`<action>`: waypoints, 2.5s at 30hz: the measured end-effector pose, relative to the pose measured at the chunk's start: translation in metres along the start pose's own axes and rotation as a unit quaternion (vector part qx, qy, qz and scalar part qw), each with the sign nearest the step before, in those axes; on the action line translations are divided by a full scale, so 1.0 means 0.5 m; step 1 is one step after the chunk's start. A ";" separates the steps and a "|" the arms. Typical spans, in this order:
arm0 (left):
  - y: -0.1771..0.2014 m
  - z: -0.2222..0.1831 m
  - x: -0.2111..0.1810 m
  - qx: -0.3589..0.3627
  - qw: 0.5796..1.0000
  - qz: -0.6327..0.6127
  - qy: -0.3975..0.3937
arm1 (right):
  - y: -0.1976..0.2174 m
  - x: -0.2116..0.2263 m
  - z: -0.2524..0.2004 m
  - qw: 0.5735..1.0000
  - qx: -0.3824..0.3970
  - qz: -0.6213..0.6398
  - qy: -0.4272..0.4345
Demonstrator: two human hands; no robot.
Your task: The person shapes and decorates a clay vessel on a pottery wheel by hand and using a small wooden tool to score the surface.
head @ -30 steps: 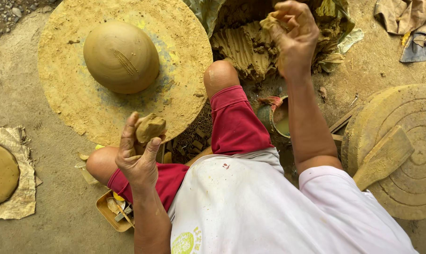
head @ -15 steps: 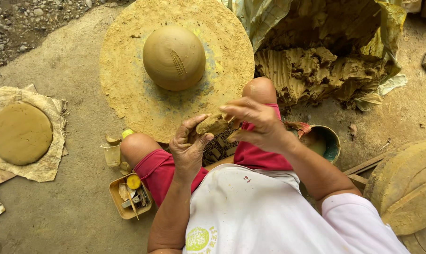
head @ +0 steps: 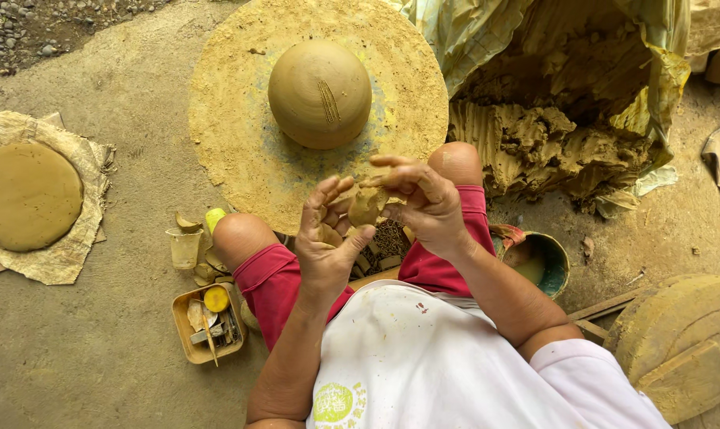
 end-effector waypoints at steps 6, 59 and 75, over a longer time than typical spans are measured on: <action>-0.004 0.005 0.003 0.038 0.997 0.068 -0.006 | 0.022 -0.017 -0.021 0.981 0.007 -0.172 0.088; 0.014 -0.014 -0.005 -0.060 0.956 0.285 -0.040 | -0.029 -0.020 -0.063 0.927 0.019 -0.372 0.052; 0.005 0.010 -0.057 0.080 0.912 0.372 -0.155 | 0.104 -0.101 -0.105 0.973 -0.105 0.091 -0.185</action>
Point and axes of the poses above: each hand's wrist, its own z-axis towards the middle knuckle, its own y-axis out of the back of the hand, x = y × z, the point moved 6 cm from there along z, towards the middle knuckle, and after that the axes turned 15 degrees about z, right-handed, at the moved point
